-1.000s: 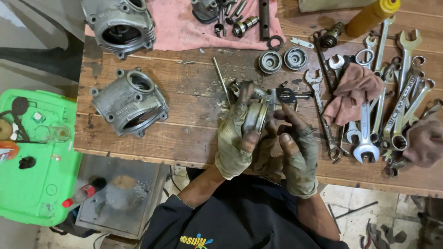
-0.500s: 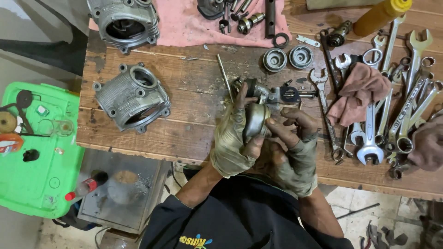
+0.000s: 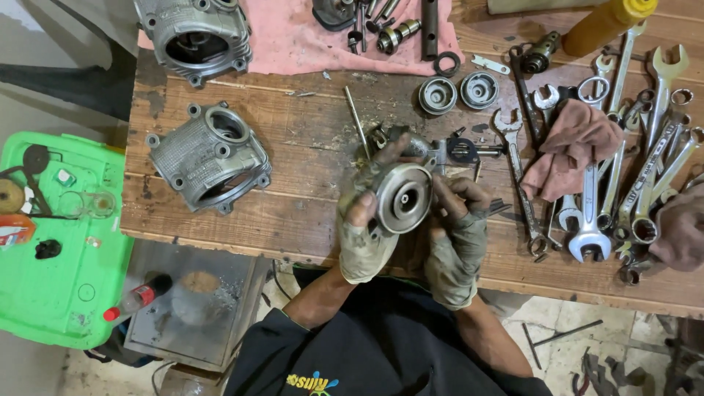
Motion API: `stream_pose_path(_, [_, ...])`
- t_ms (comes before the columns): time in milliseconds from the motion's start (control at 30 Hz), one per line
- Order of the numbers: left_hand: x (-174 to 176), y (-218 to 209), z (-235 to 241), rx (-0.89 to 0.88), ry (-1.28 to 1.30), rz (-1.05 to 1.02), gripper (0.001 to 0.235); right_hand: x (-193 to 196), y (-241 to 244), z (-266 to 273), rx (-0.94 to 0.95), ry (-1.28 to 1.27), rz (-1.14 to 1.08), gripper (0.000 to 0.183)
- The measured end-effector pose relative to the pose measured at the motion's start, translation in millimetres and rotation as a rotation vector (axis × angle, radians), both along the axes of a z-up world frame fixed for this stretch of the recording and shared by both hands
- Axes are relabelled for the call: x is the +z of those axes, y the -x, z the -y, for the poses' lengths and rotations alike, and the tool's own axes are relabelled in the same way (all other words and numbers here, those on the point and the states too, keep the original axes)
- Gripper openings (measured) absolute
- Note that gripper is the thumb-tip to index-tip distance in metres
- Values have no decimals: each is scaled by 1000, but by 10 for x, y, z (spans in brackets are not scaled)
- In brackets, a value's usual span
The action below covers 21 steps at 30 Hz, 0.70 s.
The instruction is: Inspecting, cleaning, and assembling a piston into a cylinder block on a workbench.
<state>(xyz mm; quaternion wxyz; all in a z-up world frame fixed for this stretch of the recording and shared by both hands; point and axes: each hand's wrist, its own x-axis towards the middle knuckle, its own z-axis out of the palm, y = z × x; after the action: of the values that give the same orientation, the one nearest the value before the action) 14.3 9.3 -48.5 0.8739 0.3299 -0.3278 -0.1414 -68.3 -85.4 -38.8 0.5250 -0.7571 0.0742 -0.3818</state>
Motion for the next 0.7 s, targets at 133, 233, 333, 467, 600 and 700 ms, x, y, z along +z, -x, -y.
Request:
stream_pose_path(133, [-166, -82, 2, 23, 138, -269, 73, 26, 112, -193, 13, 11, -11, 44])
stream_pose_path(233, [-155, -138, -68, 90, 66, -173, 69, 163, 155, -319, 29, 115, -14, 40])
stream_pose_path(333, [-31, -128, -85, 95, 21, -214, 63, 170, 249, -319, 28, 229, -53, 28])
stream_pose_path(467, [238, -69, -100, -20, 198, -771, 53, 273, 332, -148, -8, 142, -151, 30])
stream_pose_path(600, [341, -333, -230, 27, 59, -747, 56, 37, 422, 44, -105, 68, -142, 25])
stream_pose_path(700, [381, -518, -233, 63, 23, -749, 49, -76, 550, 124, -200, 55, -164, 27])
